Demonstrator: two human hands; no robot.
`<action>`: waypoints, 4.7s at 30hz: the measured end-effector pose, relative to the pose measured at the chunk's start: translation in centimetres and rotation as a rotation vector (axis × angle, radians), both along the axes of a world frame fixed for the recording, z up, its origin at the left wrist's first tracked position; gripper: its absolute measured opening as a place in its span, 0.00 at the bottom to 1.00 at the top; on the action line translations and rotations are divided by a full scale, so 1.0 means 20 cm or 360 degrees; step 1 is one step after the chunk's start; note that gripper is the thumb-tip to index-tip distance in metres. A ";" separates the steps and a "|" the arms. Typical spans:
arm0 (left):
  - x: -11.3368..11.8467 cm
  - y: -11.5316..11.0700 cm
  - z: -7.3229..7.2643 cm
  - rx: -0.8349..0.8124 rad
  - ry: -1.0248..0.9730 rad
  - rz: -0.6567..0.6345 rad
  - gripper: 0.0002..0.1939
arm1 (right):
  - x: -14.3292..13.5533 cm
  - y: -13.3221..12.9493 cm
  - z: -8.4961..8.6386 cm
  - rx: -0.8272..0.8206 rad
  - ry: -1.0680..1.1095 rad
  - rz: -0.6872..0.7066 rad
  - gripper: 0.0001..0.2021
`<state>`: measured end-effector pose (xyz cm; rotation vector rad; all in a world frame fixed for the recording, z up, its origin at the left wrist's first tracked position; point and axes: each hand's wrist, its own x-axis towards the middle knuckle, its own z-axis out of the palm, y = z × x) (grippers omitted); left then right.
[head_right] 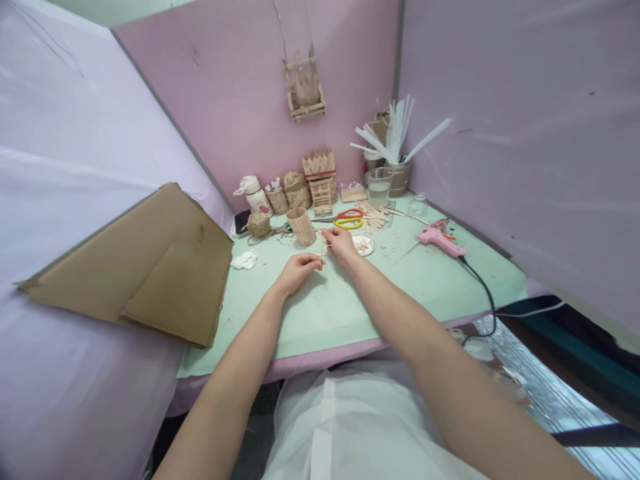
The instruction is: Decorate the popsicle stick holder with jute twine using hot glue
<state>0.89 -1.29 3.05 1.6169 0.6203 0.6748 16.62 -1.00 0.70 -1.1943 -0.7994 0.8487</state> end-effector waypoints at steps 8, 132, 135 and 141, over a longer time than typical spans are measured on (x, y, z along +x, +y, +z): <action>0.00 0.03 -0.03 -0.0035 -0.0010 0.0188 0.11 | -0.01 0.00 0.01 -0.0025 -0.0386 -0.0212 0.08; 0.01 0.11 -0.07 -0.0309 -0.0237 0.0483 0.13 | -0.16 -0.07 0.07 -0.0030 -0.0296 0.0203 0.07; 0.01 0.11 -0.07 -0.0215 -0.0203 0.0526 0.11 | -0.17 -0.08 0.07 -0.0039 -0.0346 0.0216 0.08; 0.00 0.12 -0.09 0.0079 -0.0021 0.0620 0.09 | -0.16 -0.07 0.06 -0.0008 -0.0423 0.0252 0.10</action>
